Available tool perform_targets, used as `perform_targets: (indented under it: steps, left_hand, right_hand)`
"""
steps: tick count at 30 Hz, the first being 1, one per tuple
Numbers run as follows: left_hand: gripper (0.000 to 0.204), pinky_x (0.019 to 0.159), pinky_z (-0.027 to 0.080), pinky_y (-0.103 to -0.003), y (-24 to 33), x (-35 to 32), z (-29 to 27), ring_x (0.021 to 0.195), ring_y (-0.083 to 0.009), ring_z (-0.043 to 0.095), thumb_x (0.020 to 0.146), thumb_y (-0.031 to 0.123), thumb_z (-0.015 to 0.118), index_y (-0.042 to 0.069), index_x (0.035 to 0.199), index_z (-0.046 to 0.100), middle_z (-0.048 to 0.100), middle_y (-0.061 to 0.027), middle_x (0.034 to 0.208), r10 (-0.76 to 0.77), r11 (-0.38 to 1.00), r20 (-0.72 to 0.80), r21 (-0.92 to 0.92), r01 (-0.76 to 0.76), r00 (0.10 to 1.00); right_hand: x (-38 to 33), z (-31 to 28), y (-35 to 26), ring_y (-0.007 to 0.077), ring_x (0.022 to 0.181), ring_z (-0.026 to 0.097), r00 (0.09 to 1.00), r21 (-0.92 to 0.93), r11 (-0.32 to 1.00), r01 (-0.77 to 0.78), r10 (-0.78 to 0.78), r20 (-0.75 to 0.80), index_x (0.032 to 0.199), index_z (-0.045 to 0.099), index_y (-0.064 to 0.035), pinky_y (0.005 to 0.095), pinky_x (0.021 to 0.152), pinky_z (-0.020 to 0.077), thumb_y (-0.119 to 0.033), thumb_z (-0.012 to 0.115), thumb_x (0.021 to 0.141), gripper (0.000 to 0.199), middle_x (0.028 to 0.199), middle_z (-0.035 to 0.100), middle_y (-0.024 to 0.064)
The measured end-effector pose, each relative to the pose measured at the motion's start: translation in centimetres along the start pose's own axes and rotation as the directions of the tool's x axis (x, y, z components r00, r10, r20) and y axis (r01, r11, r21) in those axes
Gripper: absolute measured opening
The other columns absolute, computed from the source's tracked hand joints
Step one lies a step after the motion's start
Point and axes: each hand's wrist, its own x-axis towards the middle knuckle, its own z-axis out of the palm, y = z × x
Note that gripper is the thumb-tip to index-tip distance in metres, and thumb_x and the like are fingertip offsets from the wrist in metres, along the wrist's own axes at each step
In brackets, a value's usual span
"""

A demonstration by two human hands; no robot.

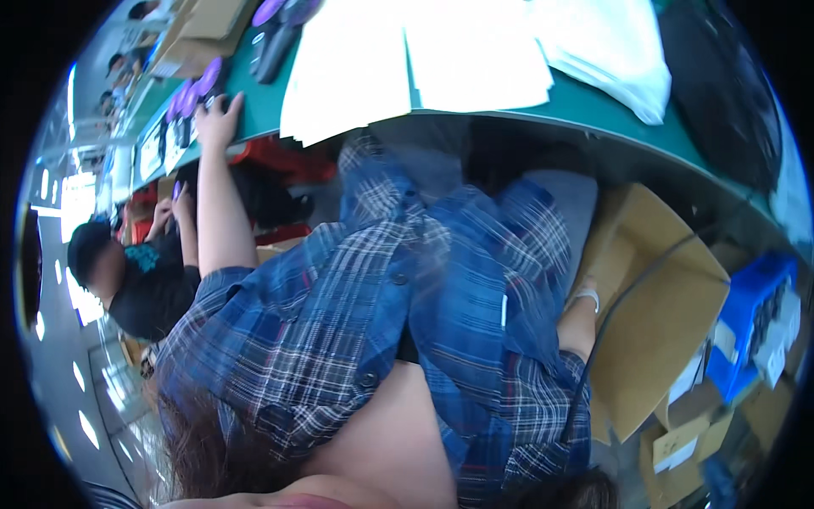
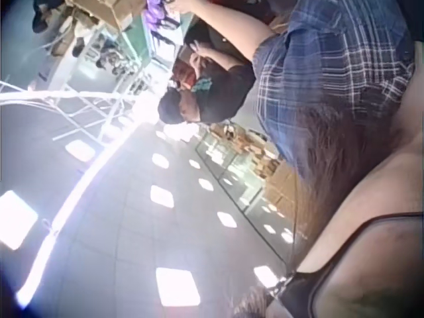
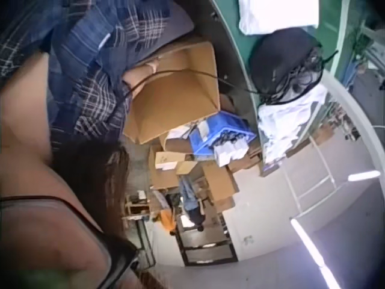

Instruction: Assembling small handheld portable fans at a production station.

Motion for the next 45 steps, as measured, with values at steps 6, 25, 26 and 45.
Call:
perform_targets:
  steps: [6,25,26,45]
  left_hand:
    - [0.072,0.107,0.03,-0.05,-2.0,0.6,1.1,0.129,-0.0416,0.038,0.079,0.067,0.056,0.02,0.133,0.05,0.043,-0.0251,0.137,-0.041,0.935,-0.162,-0.354,-0.019,0.986]
    - [0.072,0.107,0.032,-0.04,-0.7,-1.3,-1.7,0.128,-0.0366,0.041,0.079,0.056,0.062,-0.005,0.117,0.058,0.043,-0.0244,0.137,0.032,0.949,0.0,-0.313,-0.03,0.999]
    - [0.071,0.107,0.032,-0.041,-0.5,-1.5,-1.7,0.128,-0.0366,0.041,0.08,0.056,0.062,-0.005,0.116,0.059,0.043,-0.0241,0.137,0.028,0.947,-0.016,-0.32,-0.032,0.999]
    - [0.057,0.093,0.04,-0.041,1.0,-4.5,-5.0,0.11,-0.0316,0.051,0.087,0.046,0.061,-0.004,0.115,0.057,0.055,-0.0204,0.12,0.115,0.943,-0.49,-0.219,-0.25,0.864]
  right_hand:
    - [-11.5,-3.1,-8.0,0.0374,0.109,0.056,0.957,0.006,0.98,0.198,-0.192,-0.215,0.127,0.049,0.0017,0.0429,0.094,0.0429,-0.025,0.045,0.094,0.043,0.121,0.058,0.0226]
    - [-63.3,21.2,-39.1,0.0107,0.059,0.055,-0.387,0.037,-0.398,0.917,-0.858,0.337,0.097,0.063,-0.0018,0.0216,0.052,0.0415,-0.02,0.057,0.093,0.019,0.077,0.063,0.0037]
    - [-62.9,23.3,-42.0,0.0122,0.059,0.058,-0.497,-0.067,-0.54,0.839,-0.811,0.309,0.101,0.062,-0.0021,0.0218,0.052,0.0425,-0.024,0.057,0.094,0.024,0.077,0.064,0.005]
    - [-60.0,31.9,-52.7,0.0381,0.076,0.062,-0.396,-0.226,-0.666,0.711,-0.645,0.653,0.083,0.062,0.001,0.0442,0.069,0.0511,-0.014,0.055,0.084,0.016,0.079,0.062,0.0234]
